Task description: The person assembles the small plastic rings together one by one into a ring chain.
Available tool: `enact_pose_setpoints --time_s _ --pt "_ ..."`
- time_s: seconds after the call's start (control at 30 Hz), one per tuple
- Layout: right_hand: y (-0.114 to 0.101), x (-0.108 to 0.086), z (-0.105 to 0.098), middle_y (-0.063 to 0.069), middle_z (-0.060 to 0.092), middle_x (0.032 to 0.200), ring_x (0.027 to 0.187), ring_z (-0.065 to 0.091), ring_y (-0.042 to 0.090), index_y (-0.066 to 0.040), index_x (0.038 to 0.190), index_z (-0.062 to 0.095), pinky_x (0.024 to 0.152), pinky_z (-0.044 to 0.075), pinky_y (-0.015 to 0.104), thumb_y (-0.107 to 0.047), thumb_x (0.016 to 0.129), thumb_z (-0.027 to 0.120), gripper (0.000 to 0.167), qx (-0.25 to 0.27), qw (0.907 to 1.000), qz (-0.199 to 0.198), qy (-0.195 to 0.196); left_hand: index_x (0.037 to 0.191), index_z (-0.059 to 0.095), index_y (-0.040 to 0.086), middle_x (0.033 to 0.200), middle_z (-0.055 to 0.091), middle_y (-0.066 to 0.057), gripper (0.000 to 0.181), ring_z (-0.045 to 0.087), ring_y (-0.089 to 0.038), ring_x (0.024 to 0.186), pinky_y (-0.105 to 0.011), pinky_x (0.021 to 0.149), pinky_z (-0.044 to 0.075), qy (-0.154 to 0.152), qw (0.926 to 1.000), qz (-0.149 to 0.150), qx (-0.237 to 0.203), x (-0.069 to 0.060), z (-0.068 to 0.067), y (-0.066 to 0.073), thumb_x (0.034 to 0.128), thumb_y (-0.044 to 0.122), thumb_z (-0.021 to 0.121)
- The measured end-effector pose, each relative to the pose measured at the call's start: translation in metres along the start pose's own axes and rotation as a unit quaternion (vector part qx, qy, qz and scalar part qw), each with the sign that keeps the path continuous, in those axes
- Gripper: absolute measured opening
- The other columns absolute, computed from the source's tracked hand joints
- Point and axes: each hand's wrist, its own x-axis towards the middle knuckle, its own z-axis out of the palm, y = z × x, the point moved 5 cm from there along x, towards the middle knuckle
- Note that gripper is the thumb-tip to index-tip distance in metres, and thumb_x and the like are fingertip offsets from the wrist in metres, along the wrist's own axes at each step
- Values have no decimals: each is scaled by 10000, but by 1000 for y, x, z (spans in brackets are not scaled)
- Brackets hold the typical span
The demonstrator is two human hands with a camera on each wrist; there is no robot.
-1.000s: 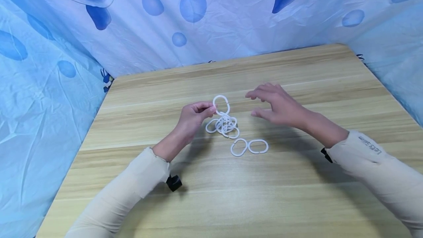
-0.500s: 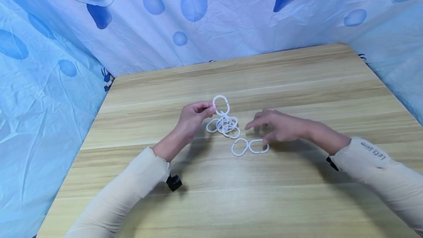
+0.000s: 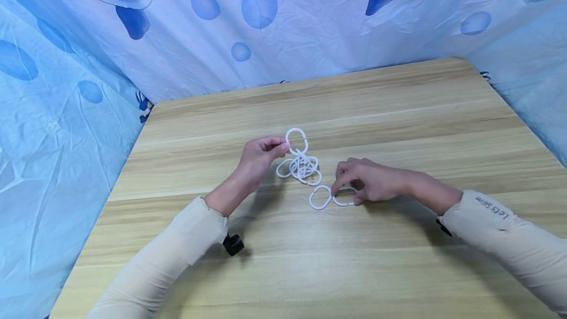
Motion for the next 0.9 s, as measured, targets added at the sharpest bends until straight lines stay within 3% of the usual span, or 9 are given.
enact_pose_setpoints --time_s 0.3,0.43,0.67,0.77,0.9 --pt "1 3 3 -99 554 1034 926 475 113 -284 1113 649 803 367 284 22 653 809 575 -125 9997 171 -85 982 715 -18 824 692 -47 144 598 -72 788 -458 923 479 -27 10000 -36 23 1 0 -1 882 85 696" --pt "0 3 3 -95 555 1024 908 471 110 -245 1148 647 785 371 265 12 655 813 580 -225 9997 54 10 987 715 -25 829 693 -52 150 600 -72 787 -441 918 484 -38 10000 -61 -7 1 0 0 883 81 694" --pt "-1 3 2 -69 545 980 868 457 106 -187 1203 660 742 368 232 1 679 810 576 -433 9987 -185 216 1008 710 -32 831 690 -46 178 592 -74 791 -295 817 502 -44 9999 -137 66 0 -1 1 886 96 695" --pt "-1 3 2 -59 533 963 860 446 108 -184 1219 661 735 361 222 -38 696 818 565 -438 9988 -117 188 1018 709 -30 834 687 -37 188 588 -76 797 -239 774 487 -67 9998 -170 104 0 -2 2 888 106 694" --pt "0 3 3 -57 523 979 880 439 112 -180 1255 646 746 358 218 -67 689 829 605 -313 9995 74 62 1014 711 -23 836 687 -36 183 585 -80 801 -253 782 488 -86 9997 -156 136 0 -3 2 890 112 694"
